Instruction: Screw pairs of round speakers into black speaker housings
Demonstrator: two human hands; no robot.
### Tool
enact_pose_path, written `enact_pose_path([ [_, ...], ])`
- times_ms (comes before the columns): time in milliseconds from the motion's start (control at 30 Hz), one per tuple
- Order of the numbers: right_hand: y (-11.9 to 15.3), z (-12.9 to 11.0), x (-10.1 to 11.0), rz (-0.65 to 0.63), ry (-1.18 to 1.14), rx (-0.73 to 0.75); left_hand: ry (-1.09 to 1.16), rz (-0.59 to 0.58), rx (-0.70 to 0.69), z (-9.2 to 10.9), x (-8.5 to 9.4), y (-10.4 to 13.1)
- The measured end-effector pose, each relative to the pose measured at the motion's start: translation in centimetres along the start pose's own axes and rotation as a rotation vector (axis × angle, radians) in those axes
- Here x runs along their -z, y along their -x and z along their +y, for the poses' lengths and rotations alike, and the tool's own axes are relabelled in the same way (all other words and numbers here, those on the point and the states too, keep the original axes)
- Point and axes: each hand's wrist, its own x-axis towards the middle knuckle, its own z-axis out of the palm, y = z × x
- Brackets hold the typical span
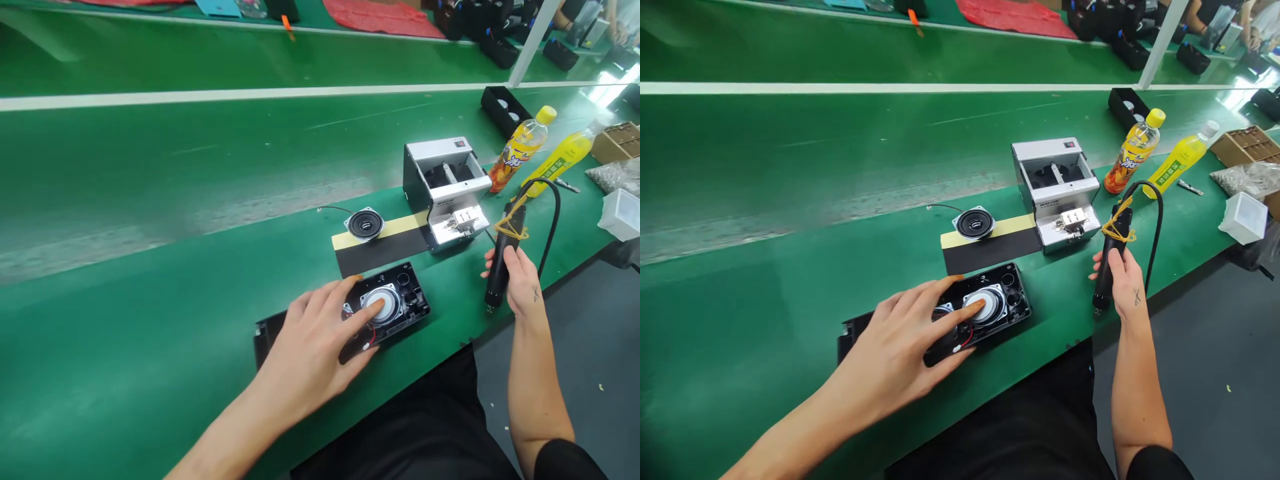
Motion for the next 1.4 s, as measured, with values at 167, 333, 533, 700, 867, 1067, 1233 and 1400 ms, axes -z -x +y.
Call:
enact_pose_path([
  [167,-0.7,-4.6,-0.4,-0.098,-0.123,0.033,0.007,0.013,-0.009,0.1,-0.1,-0.4],
  [333,-2.7,-12.1,-3.3,-0.246,-0.154,0.385,0.033,0.017,-0.037,1.4,-0.4,-1.8],
  [533,-4.9,-14.3,-8.7,-0.207,0.032,0.595,0.017,0.054,-0.031,2.1,-0.9,-2.2],
  [700,-6.9,-10.9,-9.5,-0.301,0.025,0.701,-0.002,0.070,-0.027,2.4,-0.9,-2.1],
  [867,-7.7,-9.3,-9.0,-0.291,0.084,0.661,0.007,0.057,-0.004,2.6,-0.9,-2.1],
  [1067,-7.5,-9.4,-8.8,-0.308,0.048,0.617,0.017,0.055,0.016,3.0,-1.0,-2.1],
  [1233,-5.7,-10.1,-8.6,-0.259,0.200,0.661,0.035,0.008,0.033,3.0,-0.7,-2.2],
  [1400,-3.0,-11.5,-7.6,-0.349,0.029,0.621,0.037,-0.056,0.016,3.1,0.4,-2.2],
])
